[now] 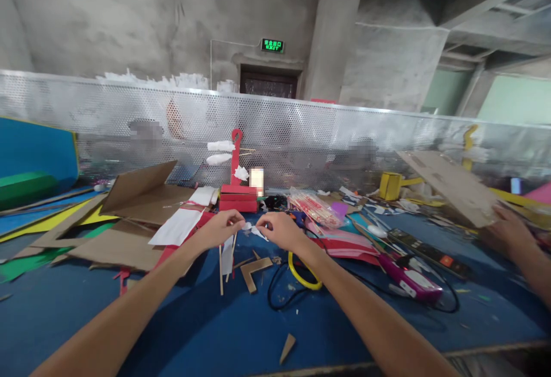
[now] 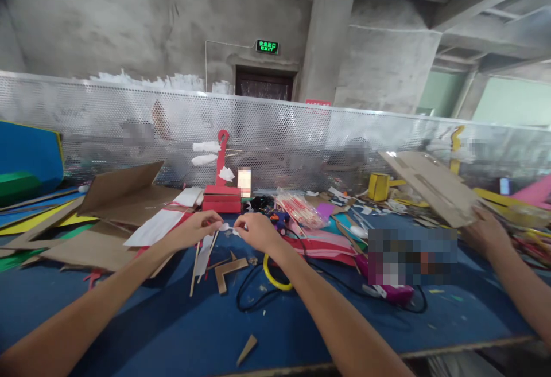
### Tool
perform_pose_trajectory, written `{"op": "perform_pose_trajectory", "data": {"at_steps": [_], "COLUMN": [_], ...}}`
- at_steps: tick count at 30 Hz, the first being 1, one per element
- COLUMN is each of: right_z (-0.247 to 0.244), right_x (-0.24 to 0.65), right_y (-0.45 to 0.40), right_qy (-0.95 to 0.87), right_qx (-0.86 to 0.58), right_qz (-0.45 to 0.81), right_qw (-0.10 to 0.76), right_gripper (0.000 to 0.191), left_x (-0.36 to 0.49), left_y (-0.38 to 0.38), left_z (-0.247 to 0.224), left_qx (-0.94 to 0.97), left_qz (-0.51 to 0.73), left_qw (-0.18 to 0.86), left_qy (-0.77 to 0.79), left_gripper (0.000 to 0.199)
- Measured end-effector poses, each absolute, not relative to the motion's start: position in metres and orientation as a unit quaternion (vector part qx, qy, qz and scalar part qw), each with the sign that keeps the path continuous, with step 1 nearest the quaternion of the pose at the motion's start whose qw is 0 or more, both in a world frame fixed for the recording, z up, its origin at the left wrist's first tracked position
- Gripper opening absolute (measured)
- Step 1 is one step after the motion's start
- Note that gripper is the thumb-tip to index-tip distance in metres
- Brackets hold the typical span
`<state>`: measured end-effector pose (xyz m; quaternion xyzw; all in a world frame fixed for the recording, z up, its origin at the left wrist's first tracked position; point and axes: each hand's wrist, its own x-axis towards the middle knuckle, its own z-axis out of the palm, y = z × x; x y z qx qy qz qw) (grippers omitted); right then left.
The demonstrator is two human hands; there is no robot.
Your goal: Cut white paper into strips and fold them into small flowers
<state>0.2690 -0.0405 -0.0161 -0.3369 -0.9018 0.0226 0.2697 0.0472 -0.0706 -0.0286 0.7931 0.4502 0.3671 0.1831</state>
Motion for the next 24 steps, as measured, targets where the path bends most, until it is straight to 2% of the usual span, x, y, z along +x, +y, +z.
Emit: {"op": "perform_pose_trajectory", "data": {"at_steps": [4, 11, 14, 18, 21, 24], "right_z": [-0.017, -0.032, -0.034, -0.028, -0.023, -0.022], "right_x": [0.278, 0.278, 0.277, 0.279, 0.277, 0.268], "right_y": [-0.034, -0.027, -0.026, -0.027, -0.032, -0.042], "right_qy": [-0.869, -0.872, -0.877, -0.871, -0.871, -0.865], "right_qx": [-0.415, -0.452, -0.446, -0.437, -0.402, -0.341], "right_qz": [-0.026, -0.053, -0.049, -0.026, 0.078, 0.231], "right_qw": [0.268, 0.181, 0.175, 0.226, 0.269, 0.287], "right_gripper": [0.011, 0.014, 0.015, 0.015, 0.013, 0.032], "left_x": [0.028, 0.025, 0.027, 0.028, 0.034, 0.045], "left_y": [-0.061, -0.061, -0.062, -0.058, -0.059, -0.066], "left_z": [-0.045, -0.058, -0.056, -0.055, -0.048, -0.035], "left_qx": [0.773, 0.775, 0.78, 0.781, 0.774, 0.747], "left_qz": [0.274, 0.213, 0.208, 0.267, 0.361, 0.429], "left_qw": [0.061, 0.026, 0.045, 0.095, 0.183, 0.267], "left_qy": [0.569, 0.595, 0.589, 0.556, 0.487, 0.432], "left_gripper": [0.023, 0.031, 0.03, 0.03, 0.028, 0.033]}}
